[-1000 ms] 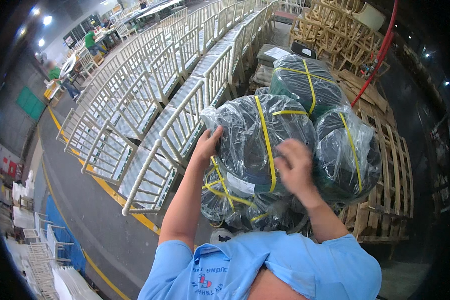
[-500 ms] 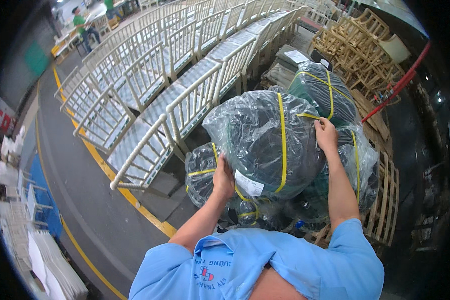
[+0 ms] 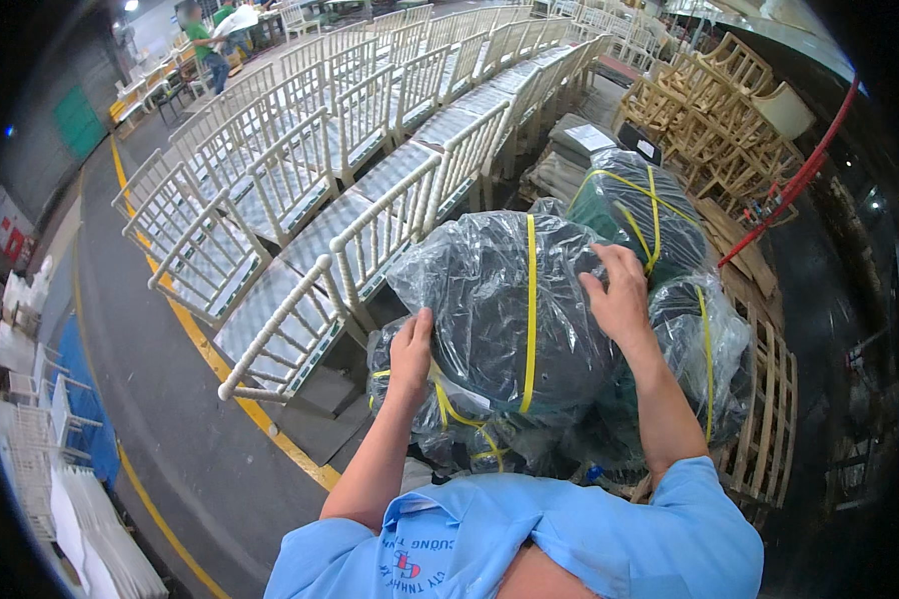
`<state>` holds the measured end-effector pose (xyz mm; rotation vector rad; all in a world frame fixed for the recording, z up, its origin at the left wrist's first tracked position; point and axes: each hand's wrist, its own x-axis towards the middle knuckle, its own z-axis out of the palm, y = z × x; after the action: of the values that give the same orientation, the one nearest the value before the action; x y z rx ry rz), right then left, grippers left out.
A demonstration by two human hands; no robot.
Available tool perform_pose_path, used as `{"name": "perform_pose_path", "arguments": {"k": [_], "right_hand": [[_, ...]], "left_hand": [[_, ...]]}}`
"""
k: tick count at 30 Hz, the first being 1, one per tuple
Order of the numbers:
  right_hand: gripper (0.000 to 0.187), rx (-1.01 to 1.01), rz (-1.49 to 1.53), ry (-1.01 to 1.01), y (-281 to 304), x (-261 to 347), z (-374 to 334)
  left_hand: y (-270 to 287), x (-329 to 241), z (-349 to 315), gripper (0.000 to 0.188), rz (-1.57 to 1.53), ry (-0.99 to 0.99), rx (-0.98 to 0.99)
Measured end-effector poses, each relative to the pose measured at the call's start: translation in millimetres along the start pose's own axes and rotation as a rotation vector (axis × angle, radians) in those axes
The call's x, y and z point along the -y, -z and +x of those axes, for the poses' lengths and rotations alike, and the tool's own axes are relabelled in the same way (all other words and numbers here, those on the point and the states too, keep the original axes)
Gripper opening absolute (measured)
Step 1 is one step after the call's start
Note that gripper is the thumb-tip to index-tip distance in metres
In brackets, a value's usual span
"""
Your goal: The person attaches green slats to a white wooden chair seat using a staple gun, then moves to a pallet and removes a wrapped bundle of slats secured with yellow straps.
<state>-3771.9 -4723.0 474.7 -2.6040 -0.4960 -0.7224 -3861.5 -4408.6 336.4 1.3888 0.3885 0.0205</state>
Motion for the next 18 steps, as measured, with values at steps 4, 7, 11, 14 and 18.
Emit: {"name": "perform_pose_path", "arguments": {"k": [4,7,11,14,18], "right_hand": [[0.032,0.258,0.306,0.264,-16.5,36.1,30.0],[0.030,0.417,0.394,0.477,-29.3,56.2,47.5],[0.043,0.619,0.354,0.567,-54.0,87.1,76.7],[0.066,0.701,0.235,0.520,-71.6,102.9,79.3],[0.061,0.698,0.265,0.509,-82.6,127.3,73.8]], "left_hand": [[-6.4,-21.8,6.6,0.071,-0.137,-0.005,-0.023],[-11.2,-39.1,11.9,0.078,0.310,-0.206,-0.331],[-11.2,-49.4,19.7,0.043,0.612,-0.596,-0.311],[-15.6,-60.2,11.7,0.019,0.422,-0.437,-0.322],[-24.8,-66.7,-6.5,0.015,0.308,-0.609,-0.430]]}}
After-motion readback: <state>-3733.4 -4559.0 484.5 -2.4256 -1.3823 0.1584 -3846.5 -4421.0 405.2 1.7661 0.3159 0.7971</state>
